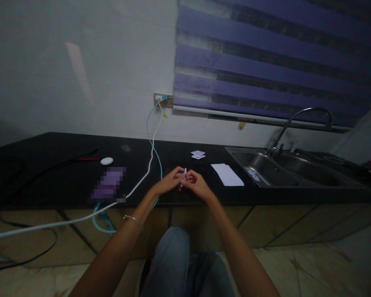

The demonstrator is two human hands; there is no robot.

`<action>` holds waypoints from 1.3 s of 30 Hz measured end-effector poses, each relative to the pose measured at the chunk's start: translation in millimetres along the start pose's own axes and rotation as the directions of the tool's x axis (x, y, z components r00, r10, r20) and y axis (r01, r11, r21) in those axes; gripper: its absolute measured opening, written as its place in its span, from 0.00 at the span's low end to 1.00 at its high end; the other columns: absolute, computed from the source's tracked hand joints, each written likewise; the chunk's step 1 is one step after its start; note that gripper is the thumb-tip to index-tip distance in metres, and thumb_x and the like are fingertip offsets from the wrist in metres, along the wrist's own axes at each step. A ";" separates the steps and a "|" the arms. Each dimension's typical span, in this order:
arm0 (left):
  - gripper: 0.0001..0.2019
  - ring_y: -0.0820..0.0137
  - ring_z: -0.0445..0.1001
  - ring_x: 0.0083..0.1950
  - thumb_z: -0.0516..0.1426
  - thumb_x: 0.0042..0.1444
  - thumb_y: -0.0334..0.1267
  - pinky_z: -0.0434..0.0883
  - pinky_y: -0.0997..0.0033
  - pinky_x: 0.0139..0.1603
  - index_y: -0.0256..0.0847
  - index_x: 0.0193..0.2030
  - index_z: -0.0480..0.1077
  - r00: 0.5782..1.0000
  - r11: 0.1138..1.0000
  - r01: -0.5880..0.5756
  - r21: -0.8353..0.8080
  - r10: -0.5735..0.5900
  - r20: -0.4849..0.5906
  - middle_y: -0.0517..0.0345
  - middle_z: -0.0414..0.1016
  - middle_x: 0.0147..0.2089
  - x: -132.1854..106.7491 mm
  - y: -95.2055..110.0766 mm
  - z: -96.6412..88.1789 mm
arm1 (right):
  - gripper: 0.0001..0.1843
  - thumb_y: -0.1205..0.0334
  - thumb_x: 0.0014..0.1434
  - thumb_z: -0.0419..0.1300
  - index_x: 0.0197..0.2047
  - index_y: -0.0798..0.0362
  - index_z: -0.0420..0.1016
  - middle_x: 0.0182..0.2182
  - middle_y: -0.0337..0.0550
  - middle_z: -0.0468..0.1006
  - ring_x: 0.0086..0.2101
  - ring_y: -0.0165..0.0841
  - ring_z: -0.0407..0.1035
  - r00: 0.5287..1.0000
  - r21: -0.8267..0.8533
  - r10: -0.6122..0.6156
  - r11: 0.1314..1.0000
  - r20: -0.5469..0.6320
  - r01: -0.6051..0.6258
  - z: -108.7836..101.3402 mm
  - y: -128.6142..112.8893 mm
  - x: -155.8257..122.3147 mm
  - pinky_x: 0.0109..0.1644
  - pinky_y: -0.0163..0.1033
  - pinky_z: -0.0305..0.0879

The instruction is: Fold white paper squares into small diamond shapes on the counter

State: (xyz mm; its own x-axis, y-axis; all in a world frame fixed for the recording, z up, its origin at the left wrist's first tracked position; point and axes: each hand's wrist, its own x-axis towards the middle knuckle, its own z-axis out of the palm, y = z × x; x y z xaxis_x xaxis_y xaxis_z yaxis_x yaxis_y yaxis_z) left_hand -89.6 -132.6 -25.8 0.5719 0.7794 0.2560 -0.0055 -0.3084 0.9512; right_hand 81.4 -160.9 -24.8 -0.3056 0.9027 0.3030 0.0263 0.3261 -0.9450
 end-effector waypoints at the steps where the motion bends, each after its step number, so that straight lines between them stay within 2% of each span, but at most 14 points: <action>1: 0.19 0.74 0.72 0.27 0.53 0.58 0.53 0.71 0.74 0.28 0.41 0.48 0.60 1.000 1.000 -0.009 0.006 0.009 0.006 0.58 0.74 0.36 0.0 -0.3 -0.4 | 0.19 0.51 0.48 0.67 0.31 0.51 0.61 0.29 0.36 0.72 0.31 0.31 0.71 1.000 0.004 0.004 1.000 -0.002 -0.004 -0.3 -0.5 -0.2 0.37 0.36 0.65; 11: 0.19 0.75 0.71 0.26 0.51 0.60 0.52 0.69 0.74 0.29 0.39 0.49 0.59 0.999 0.997 -0.044 0.057 0.044 0.009 0.59 0.73 0.34 -2.5 5.6 0.9 | 0.16 0.53 0.50 0.66 0.35 0.51 0.66 0.29 0.37 0.74 0.30 0.31 0.71 1.000 0.035 0.009 0.999 0.030 -0.010 -1.6 -0.1 1.9 0.36 0.36 0.64; 15: 0.17 0.75 0.70 0.25 0.48 0.63 0.50 0.67 0.75 0.28 0.39 0.50 0.59 0.998 0.984 -0.045 0.171 0.050 -0.030 0.58 0.73 0.33 -4.2 9.7 4.1 | 0.13 0.55 0.52 0.64 0.35 0.51 0.65 0.28 0.36 0.72 0.28 0.29 0.68 1.000 0.041 0.006 0.999 0.030 -0.008 -0.6 3.7 3.5 0.33 0.34 0.62; 20: 0.15 0.72 0.68 0.23 0.43 0.65 0.41 0.63 0.75 0.27 0.40 0.54 0.60 0.992 0.914 -0.026 0.405 0.073 -0.101 0.64 0.68 0.23 -5.7 9.1 9.0 | 0.10 0.62 0.50 0.61 0.33 0.51 0.61 0.25 0.32 0.67 0.23 0.26 0.60 0.996 -0.022 -0.003 1.000 -0.092 0.001 1.0 8.7 5.1 0.27 0.31 0.55; 22: 0.14 0.72 0.69 0.24 0.43 0.64 0.38 0.62 0.75 0.28 0.41 0.53 0.62 0.989 0.885 -0.043 0.463 0.104 -0.108 0.63 0.69 0.24 -6.5 10.1 10.2 | 0.10 0.65 0.49 0.60 0.32 0.51 0.61 0.23 0.31 0.65 0.22 0.25 0.58 0.994 -0.058 -0.005 0.998 -0.112 -0.002 1.2 10.1 5.6 0.26 0.30 0.53; 25: 0.12 0.71 0.71 0.29 0.48 0.62 0.39 0.62 0.74 0.31 0.41 0.48 0.65 0.983 0.856 -0.059 0.514 0.139 -0.118 0.59 0.73 0.31 -6.9 12.9 10.0 | 0.08 0.65 0.49 0.58 0.31 0.51 0.60 0.24 0.31 0.64 0.23 0.26 0.58 0.994 -0.104 -0.030 0.994 -0.104 0.019 1.6 12.3 5.8 0.26 0.30 0.52; 29: 0.11 0.71 0.70 0.29 0.50 0.61 0.43 0.62 0.75 0.30 0.40 0.45 0.66 0.984 0.869 -0.024 0.494 0.108 -0.142 0.59 0.74 0.33 -5.6 14.0 7.8 | 0.07 0.64 0.50 0.57 0.30 0.51 0.59 0.25 0.33 0.66 0.26 0.28 0.61 0.989 -0.225 -0.089 0.973 -0.120 0.060 2.5 14.3 5.9 0.28 0.32 0.55; 35: 0.09 0.72 0.68 0.28 0.48 0.62 0.41 0.60 0.75 0.29 0.41 0.39 0.66 0.979 0.870 -0.041 0.491 0.133 -0.153 0.61 0.71 0.29 -4.8 9.9 7.7 | 0.09 0.59 0.52 0.59 0.28 0.50 0.60 0.19 0.32 0.64 0.22 0.28 0.58 0.951 -0.462 -0.157 0.887 -0.266 0.017 5.3 7.5 8.3 0.27 0.33 0.52; 37: 0.08 0.72 0.68 0.26 0.48 0.62 0.40 0.60 0.75 0.28 0.41 0.38 0.66 0.978 0.882 -0.038 0.470 0.130 -0.164 0.61 0.71 0.28 -4.2 7.7 7.5 | 0.08 0.58 0.52 0.59 0.29 0.51 0.63 0.19 0.32 0.65 0.21 0.28 0.59 0.949 -0.492 -0.171 0.870 -0.263 0.020 6.3 4.4 8.9 0.26 0.33 0.53; 39: 0.08 0.74 0.67 0.23 0.50 0.61 0.42 0.59 0.76 0.24 0.42 0.41 0.64 0.980 0.926 -0.014 0.378 0.088 -0.180 0.63 0.70 0.28 -2.8 4.8 6.3 | 0.05 0.59 0.53 0.57 0.32 0.51 0.67 0.19 0.32 0.66 0.21 0.28 0.60 0.954 -0.492 -0.186 0.869 -0.235 0.049 6.6 2.2 8.6 0.26 0.32 0.53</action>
State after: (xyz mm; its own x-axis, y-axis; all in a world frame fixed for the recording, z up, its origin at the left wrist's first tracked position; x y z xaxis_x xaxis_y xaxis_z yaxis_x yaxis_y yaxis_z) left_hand -86.1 -139.7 -23.1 0.4120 0.8347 0.3654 0.2972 -0.5022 0.8121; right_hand 72.6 -154.2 -25.1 -0.0730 0.8664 0.4940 0.4766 0.4654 -0.7458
